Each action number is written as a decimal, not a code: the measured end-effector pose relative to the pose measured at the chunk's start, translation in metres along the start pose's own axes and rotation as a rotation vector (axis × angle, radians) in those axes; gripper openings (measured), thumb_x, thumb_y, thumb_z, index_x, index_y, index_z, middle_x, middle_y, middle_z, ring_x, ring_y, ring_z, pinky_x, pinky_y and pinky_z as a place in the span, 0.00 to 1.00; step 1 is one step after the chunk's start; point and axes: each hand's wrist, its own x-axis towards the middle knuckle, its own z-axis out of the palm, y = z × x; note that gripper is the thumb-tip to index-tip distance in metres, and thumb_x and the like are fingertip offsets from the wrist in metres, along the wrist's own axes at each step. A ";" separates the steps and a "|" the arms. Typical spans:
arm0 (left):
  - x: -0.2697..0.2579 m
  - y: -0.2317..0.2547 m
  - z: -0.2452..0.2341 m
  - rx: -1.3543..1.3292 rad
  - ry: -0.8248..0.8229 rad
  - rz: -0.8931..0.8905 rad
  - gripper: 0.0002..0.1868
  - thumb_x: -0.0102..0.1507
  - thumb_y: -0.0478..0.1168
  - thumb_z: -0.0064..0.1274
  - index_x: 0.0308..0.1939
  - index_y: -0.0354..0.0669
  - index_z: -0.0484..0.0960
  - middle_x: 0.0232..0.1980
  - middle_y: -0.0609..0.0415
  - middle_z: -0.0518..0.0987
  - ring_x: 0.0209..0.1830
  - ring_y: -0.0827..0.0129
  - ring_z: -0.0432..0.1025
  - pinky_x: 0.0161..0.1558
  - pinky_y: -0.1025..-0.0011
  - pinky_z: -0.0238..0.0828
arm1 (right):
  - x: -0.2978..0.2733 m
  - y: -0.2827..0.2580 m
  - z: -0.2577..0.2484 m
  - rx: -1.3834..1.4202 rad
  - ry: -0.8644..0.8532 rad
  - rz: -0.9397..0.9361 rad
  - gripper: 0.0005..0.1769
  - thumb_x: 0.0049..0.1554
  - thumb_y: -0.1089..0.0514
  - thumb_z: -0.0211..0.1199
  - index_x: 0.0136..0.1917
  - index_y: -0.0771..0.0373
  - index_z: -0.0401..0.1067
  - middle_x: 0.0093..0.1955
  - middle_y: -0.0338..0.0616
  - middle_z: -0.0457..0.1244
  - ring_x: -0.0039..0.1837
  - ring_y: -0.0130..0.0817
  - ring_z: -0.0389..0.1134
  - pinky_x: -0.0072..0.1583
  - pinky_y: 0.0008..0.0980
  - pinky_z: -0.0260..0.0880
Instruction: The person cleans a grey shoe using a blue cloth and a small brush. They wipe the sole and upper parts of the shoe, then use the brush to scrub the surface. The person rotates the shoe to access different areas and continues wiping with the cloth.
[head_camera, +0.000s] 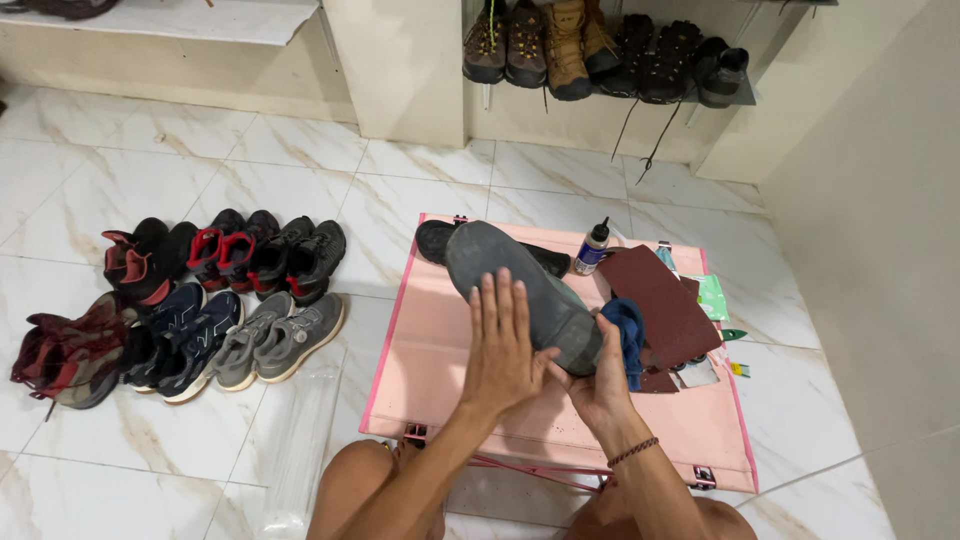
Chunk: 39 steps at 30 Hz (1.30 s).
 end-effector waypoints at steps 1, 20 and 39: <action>-0.008 0.009 0.004 -0.023 -0.012 0.074 0.53 0.75 0.69 0.29 0.86 0.21 0.52 0.90 0.20 0.47 0.91 0.23 0.38 0.87 0.35 0.28 | -0.005 0.000 0.004 0.002 -0.012 0.003 0.33 0.58 0.34 0.75 0.61 0.58 0.67 0.59 0.50 0.65 0.57 0.56 0.75 0.52 0.49 0.82; -0.016 0.025 -0.028 -0.463 0.107 0.702 0.11 0.74 0.34 0.58 0.46 0.24 0.87 0.45 0.35 0.86 0.49 0.43 0.80 0.64 0.46 0.77 | 0.001 -0.004 -0.008 -0.125 0.045 0.064 0.31 0.61 0.26 0.65 0.52 0.56 0.78 0.44 0.44 0.71 0.43 0.41 0.72 0.44 0.37 0.73; 0.013 -0.002 -0.024 -0.441 0.260 0.401 0.15 0.67 0.36 0.61 0.58 0.41 0.90 0.57 0.40 0.87 0.71 0.40 0.77 0.81 0.37 0.60 | 0.038 0.019 -0.025 -0.582 0.124 -0.152 0.59 0.54 0.12 0.66 0.74 0.60 0.55 0.41 0.66 0.62 0.29 0.56 0.66 0.26 0.43 0.65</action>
